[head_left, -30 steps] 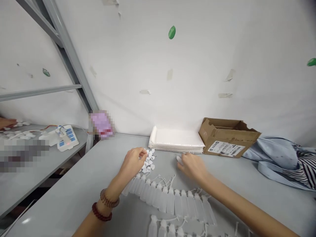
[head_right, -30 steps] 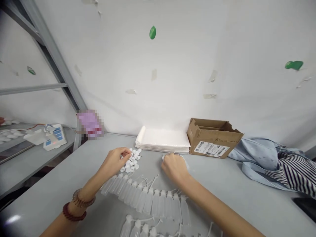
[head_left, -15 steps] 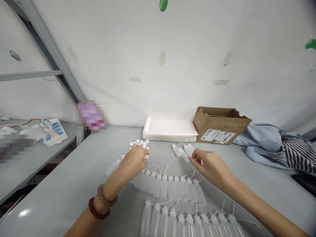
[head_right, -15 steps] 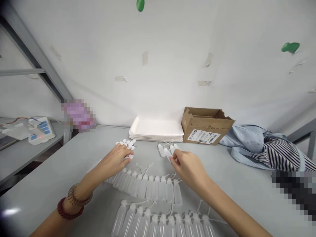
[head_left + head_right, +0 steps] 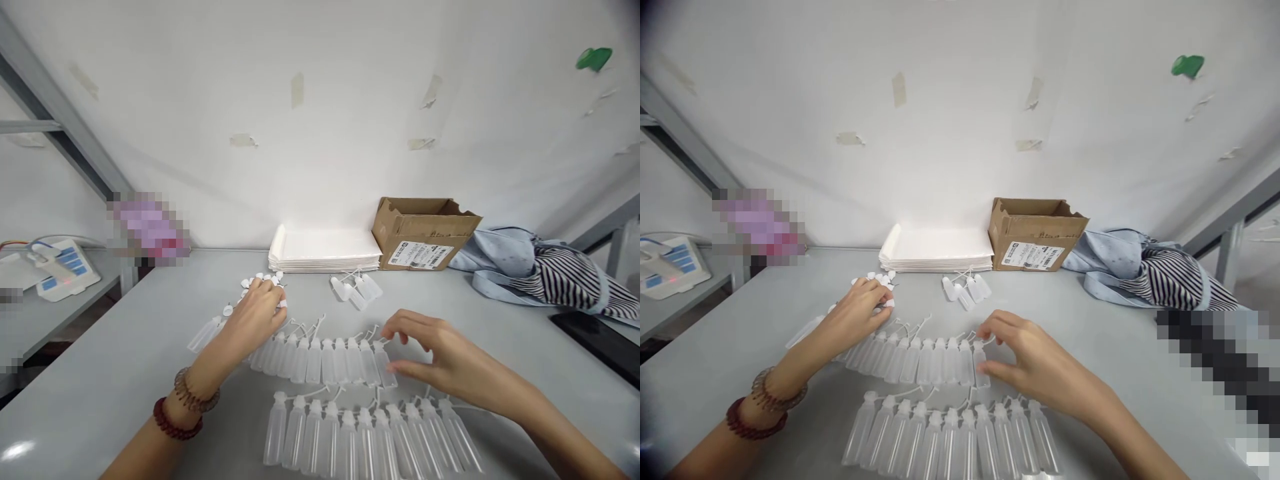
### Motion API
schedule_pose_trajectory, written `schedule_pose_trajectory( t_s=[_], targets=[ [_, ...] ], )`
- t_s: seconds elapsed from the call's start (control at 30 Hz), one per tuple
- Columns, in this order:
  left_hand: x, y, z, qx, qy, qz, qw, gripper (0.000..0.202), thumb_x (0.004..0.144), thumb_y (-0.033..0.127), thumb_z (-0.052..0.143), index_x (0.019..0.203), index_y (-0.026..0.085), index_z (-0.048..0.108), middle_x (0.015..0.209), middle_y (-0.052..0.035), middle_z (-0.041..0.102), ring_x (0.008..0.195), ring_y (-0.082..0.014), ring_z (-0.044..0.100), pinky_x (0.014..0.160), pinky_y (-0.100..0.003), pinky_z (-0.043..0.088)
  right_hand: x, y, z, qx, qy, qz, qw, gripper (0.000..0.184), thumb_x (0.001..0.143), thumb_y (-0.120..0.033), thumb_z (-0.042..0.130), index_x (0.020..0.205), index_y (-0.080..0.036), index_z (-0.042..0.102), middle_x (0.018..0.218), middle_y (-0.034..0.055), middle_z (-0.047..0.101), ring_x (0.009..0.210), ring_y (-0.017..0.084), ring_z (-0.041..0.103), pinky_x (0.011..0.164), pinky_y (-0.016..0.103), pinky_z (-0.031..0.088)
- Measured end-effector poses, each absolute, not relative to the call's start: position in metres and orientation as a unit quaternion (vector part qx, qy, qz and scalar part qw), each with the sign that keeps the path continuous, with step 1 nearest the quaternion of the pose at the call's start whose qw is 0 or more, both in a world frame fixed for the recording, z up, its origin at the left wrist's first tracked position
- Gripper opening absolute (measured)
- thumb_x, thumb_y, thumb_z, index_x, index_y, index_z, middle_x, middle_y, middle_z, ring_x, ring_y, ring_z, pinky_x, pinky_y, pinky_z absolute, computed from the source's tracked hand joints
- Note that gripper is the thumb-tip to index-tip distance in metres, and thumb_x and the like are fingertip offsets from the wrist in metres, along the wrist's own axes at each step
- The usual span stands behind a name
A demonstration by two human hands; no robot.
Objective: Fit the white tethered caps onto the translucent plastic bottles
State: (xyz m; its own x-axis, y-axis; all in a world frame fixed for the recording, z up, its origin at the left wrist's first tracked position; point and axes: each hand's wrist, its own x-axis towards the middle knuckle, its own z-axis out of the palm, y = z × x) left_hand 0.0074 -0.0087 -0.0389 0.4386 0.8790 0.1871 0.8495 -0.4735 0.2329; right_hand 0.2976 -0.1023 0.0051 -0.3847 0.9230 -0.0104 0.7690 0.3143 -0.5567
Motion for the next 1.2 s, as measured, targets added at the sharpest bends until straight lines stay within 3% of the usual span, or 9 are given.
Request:
schedule_pose_trajectory(
  t_s=[0.17,0.4,0.67,0.9,1.07,1.2],
  targets=[
    [0.012,-0.013,-0.03,0.822,0.532,0.182,0.086,0.012,0.081,0.025,0.045,0.083,0.019,0.055,0.091,-0.0075,0.058,0.093,-0.0274,0.048,0.07,-0.036,0.043,0.299,-0.105,0.0,-0.516,-0.795,0.296,0.12,0.036,0.081,-0.03,0.063,0.116,-0.028,0.056,0.121,0.0034,0.055,0.105,0.02,0.057,0.088,0.034,0.047],
    [0.017,-0.018,-0.02,0.808,0.515,0.257,0.126,0.009,0.079,0.026,0.047,0.083,0.021,0.054,0.098,-0.0054,0.061,0.096,-0.0248,0.05,0.07,-0.034,0.044,0.3,-0.105,-0.004,-0.526,-0.788,0.311,0.081,0.05,0.074,-0.027,0.071,0.122,-0.024,0.055,0.123,0.0053,0.053,0.111,0.022,0.054,0.092,0.035,0.046],
    [0.018,-0.021,-0.017,0.788,0.535,0.282,0.111,0.012,0.078,0.029,0.049,0.084,0.021,0.057,0.094,-0.0047,0.063,0.096,-0.0247,0.053,0.068,-0.032,0.044,0.294,-0.1,-0.001,-0.525,-0.789,0.311,0.071,0.051,0.072,-0.019,0.071,0.12,-0.019,0.056,0.123,0.0078,0.054,0.115,0.023,0.051,0.097,0.037,0.043],
    [0.023,-0.031,-0.007,0.737,0.576,0.313,0.163,0.013,0.074,0.033,0.055,0.079,0.022,0.06,0.085,-0.0013,0.063,0.073,-0.0196,0.055,0.064,-0.031,0.042,0.305,-0.099,0.004,-0.509,-0.797,0.28,0.164,0.047,0.075,-0.023,0.067,0.119,-0.024,0.054,0.122,0.0058,0.053,0.112,0.022,0.052,0.097,0.039,0.043],
    [0.032,-0.043,-0.001,0.73,0.554,0.313,0.249,0.013,0.073,0.035,0.059,0.076,0.022,0.06,0.081,-0.0009,0.063,0.081,-0.0209,0.055,0.065,-0.03,0.042,0.299,-0.097,0.0,-0.469,-0.81,0.218,0.277,0.051,0.076,-0.017,0.065,0.123,-0.028,0.049,0.119,0.0054,0.05,0.099,0.018,0.055,0.087,0.034,0.048],
    [0.04,-0.051,0.001,0.733,0.48,0.321,0.36,0.01,0.073,0.029,0.061,0.077,0.02,0.061,0.077,-0.0007,0.062,0.076,-0.0175,0.055,0.07,-0.029,0.043,0.286,-0.092,0.002,-0.411,-0.834,0.189,0.315,0.056,0.077,-0.014,0.065,0.127,-0.03,0.045,0.119,0.0066,0.047,0.095,0.017,0.054,0.081,0.032,0.05]
  ],
)
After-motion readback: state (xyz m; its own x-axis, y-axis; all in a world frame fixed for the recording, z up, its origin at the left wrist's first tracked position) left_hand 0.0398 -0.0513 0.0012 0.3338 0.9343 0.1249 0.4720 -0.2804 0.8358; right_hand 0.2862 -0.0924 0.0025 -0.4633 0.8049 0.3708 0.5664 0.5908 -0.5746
